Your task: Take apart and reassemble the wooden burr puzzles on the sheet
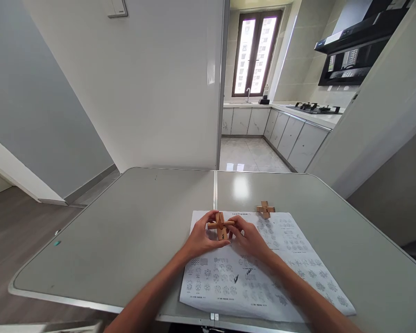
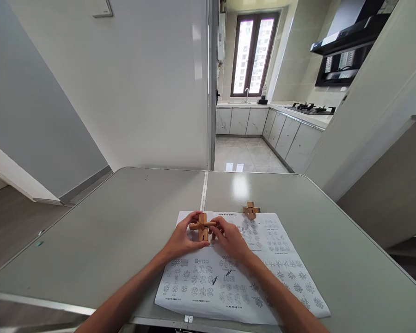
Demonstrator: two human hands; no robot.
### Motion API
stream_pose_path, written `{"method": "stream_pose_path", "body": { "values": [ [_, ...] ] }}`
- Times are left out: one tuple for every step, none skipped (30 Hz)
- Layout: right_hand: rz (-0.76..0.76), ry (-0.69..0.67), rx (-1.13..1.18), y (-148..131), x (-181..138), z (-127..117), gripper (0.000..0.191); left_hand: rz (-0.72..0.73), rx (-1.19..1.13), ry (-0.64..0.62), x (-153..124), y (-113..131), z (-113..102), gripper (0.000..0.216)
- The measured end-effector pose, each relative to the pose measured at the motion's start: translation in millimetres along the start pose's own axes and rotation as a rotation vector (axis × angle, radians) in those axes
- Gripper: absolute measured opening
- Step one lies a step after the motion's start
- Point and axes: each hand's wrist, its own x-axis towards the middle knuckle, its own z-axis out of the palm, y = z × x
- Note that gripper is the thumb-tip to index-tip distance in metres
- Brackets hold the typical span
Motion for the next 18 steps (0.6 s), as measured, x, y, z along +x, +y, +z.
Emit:
{"method": "stream_pose_path", "body": {
  "values": [
    [-0.008, 0.011, -0.033, 0.4, -0.5, 0.3, 0.025, 0.002, -0.001, 0.004, 0.1, -0.2, 0.6, 0.085],
    [-0.018, 0.022, -0.058, 0.6, -0.9, 0.5, 0.024, -0.003, -0.002, 0.007, 0.3, -0.5, 1.2, 0.084],
    [-0.030, 0.036, -0.083, 0.6, -1.3, 0.6, 0.023, -0.015, -0.004, 0.010, 0.5, -0.8, 1.8, 0.083],
    [-0.042, 0.050, -0.109, 0.5, -1.6, 0.7, 0.023, -0.031, -0.006, 0.013, 0.8, -1.1, 2.2, 0.081],
    [-0.056, 0.064, -0.134, 0.4, -1.8, 0.7, 0.022, -0.047, -0.007, 0.016, 1.0, -1.3, 2.6, 0.079],
    [-0.069, 0.073, -0.154, 0.3, -2.0, 0.8, 0.022, -0.059, -0.008, 0.021, 1.3, -1.4, 2.9, 0.078],
    [-0.078, 0.077, -0.166, 0.3, -2.1, 0.9, 0.022, -0.062, -0.006, 0.026, 1.4, -1.3, 3.0, 0.077],
    [-0.082, 0.080, -0.168, 0.4, -2.2, 1.2, 0.022, -0.057, -0.002, 0.028, 1.5, -1.1, 3.0, 0.078],
    [-0.080, 0.084, -0.165, 0.6, -2.3, 1.5, 0.021, -0.047, 0.003, 0.028, 1.4, -0.7, 2.9, 0.079],
    [-0.076, 0.092, -0.161, 0.8, -2.4, 2.0, 0.021, -0.034, 0.007, 0.029, 1.2, -0.2, 2.7, 0.080],
    [-0.070, 0.101, -0.159, 0.9, -2.4, 2.5, 0.021, -0.023, 0.010, 0.027, 0.9, 0.4, 2.5, 0.080],
    [-0.063, 0.110, -0.160, 0.9, -2.4, 2.9, 0.022, -0.015, 0.009, 0.024, 0.6, 1.0, 2.4, 0.081],
    [-0.053, 0.116, -0.162, 0.7, -2.2, 3.2, 0.023, -0.010, 0.005, 0.019, 0.3, 1.4, 2.3, 0.080],
    [-0.039, 0.118, -0.157, 0.2, -2.0, 3.3, 0.024, -0.008, -0.001, 0.016, 0.1, 1.6, 2.4, 0.080],
    [-0.021, 0.119, -0.137, -0.4, -1.5, 3.2, 0.026, -0.010, -0.004, 0.012, -0.1, 1.6, 2.5, 0.080],
    [0.000, 0.120, -0.098, -1.1, -1.0, 2.8, 0.028, -0.014, -0.001, 0.011, -0.2, 1.3, 2.8, 0.080],
    [0.021, 0.112, -0.041, -1.8, -0.3, 2.3, 0.030, -0.019, 0.007, 0.020, -0.2, 0.8, 3.1, 0.079],
    [0.041, 0.101, 0.028, -2.5, 0.5, 1.6, 0.033, -0.021, 0.020, 0.040, -0.1, 0.2, 3.4, 0.079]
  ]
}}
